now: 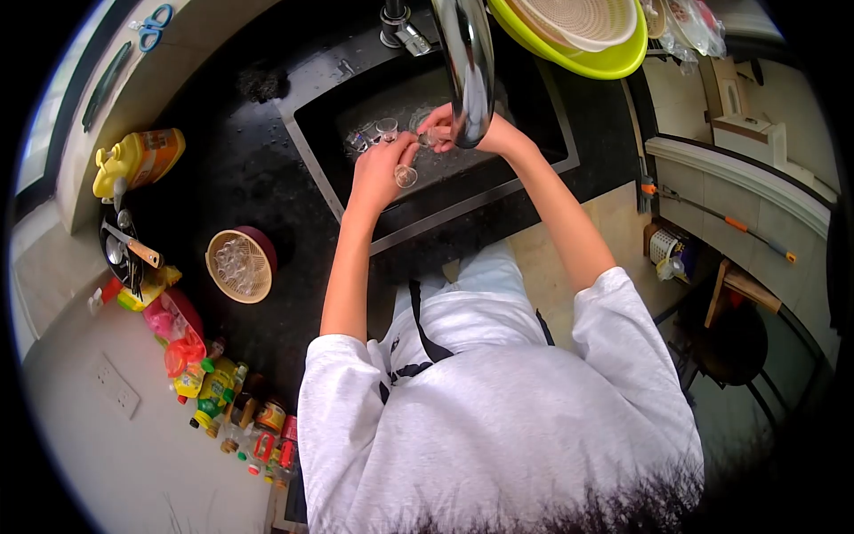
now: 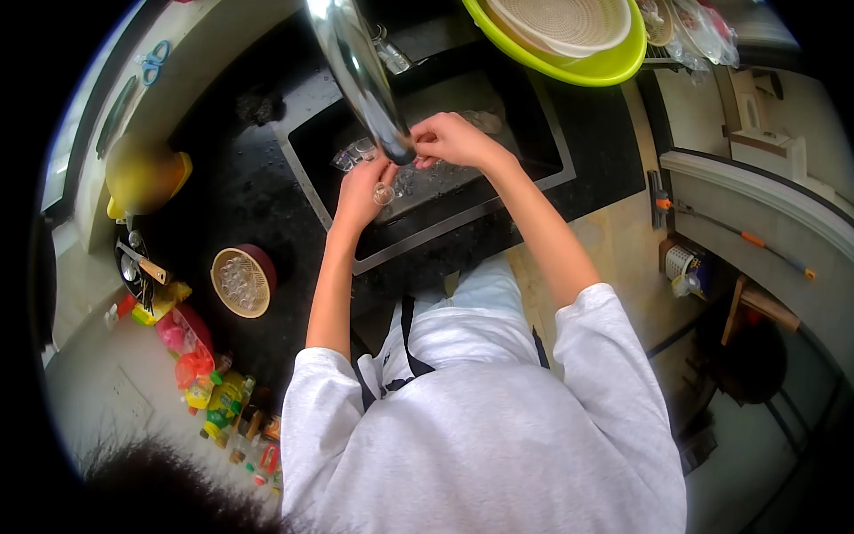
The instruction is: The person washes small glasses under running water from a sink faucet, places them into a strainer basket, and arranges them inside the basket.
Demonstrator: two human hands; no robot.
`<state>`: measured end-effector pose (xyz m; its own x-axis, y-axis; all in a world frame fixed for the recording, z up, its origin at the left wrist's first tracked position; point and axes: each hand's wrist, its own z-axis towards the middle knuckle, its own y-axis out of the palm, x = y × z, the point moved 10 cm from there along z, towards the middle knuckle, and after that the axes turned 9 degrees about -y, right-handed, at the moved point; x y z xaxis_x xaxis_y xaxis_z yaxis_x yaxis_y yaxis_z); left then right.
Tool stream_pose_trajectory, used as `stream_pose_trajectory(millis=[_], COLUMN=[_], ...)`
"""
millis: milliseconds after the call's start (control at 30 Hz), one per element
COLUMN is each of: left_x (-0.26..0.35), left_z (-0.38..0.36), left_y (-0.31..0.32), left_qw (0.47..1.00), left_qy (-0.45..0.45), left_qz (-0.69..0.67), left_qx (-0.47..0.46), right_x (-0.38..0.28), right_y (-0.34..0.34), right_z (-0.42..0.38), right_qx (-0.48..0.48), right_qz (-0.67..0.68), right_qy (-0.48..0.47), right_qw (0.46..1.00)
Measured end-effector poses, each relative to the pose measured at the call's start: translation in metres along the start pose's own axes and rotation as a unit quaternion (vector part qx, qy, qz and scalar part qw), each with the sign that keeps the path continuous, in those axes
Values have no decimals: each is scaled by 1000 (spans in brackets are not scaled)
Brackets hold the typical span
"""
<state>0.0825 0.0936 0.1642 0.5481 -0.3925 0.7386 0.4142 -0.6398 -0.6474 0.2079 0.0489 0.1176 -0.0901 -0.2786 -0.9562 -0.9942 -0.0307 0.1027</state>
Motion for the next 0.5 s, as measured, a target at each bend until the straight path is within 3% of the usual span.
stream_pose_trajectory(millis=[133,267,333,400,433,467,500], left_x=[-4,2,21,19,18,21,23], left_z=[-2,5,3,7,10,10,10], left_y=[0,-10,-13,-10,-8,-5,0], left_qw=[999,998,984,981,976,977,981], left_qy=[4,12,75,64,53,53,51], left_qz=[27,64,152,178,203,202,182], left_qx=[-17,8,55,52,51,53,53], right_x=[4,10,6,5,13,13,0], right_y=[-3,-2,3,0,5,6,1], right_z=[1,-5,-15,-24,-26,-29,-27], right_qx=[15,75,96,198,182,198,222], right_qz=[-33,126,92,223,241,130,-16], right_qy=[17,-30,-6,-6,15,14,-51], right_qw=[999,989,991,955,953,971,974])
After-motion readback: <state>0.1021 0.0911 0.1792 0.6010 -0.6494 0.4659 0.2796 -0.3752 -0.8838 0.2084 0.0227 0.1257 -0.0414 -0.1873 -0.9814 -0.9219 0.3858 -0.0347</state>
